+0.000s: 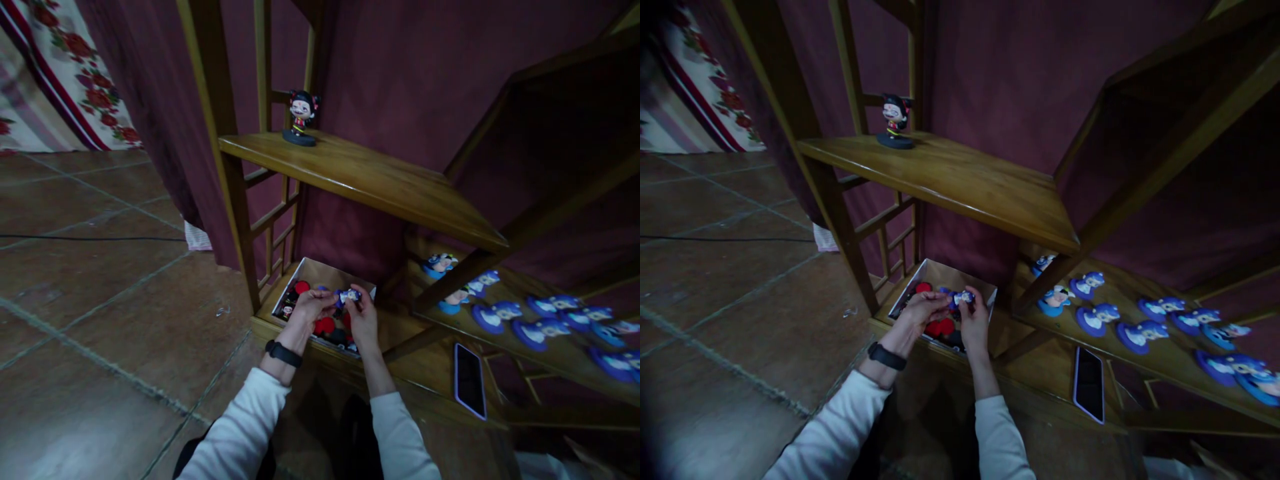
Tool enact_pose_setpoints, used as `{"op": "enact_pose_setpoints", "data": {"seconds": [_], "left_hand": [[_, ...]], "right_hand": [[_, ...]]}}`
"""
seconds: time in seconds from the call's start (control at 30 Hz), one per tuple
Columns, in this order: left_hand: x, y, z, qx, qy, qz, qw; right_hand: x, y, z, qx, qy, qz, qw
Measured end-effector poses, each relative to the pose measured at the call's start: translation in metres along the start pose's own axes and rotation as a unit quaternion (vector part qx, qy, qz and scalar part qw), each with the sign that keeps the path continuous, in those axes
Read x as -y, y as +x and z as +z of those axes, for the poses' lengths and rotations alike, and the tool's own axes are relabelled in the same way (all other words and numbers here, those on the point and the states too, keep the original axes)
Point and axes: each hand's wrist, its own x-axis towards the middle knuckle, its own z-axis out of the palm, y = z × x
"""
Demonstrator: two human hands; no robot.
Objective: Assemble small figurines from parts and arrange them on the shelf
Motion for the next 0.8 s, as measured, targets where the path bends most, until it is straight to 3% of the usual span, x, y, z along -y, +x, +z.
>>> {"op": "enact_pose_setpoints", "data": {"seconds": [0.17,0.33,0.5,0.8], "left_hand": [[-0.0042,-0.0038,-0.0022,-0.017,0.005,-0.027,0.999],[-0.0054,-0.0078,-0.0036,-0.01,-0.023,-0.052,0.998],[-0.0034,-0.0071,-0.0015,-0.027,-0.011,-0.053,0.998],[0.0008,-0.0055,-0.0018,-0.052,0.001,-0.032,0.998]], "right_hand": [[0.0032,-0.0024,-0.0007,0.006,-0.037,-0.017,0.999],[0.0026,-0.0015,-0.0025,0.02,0.002,0.015,1.0],[-0.0002,0.0,-0.0044,0.021,0.04,0.046,0.998],[0.0008,0.0001,-0.0078,0.046,0.004,0.041,0.998]]}}
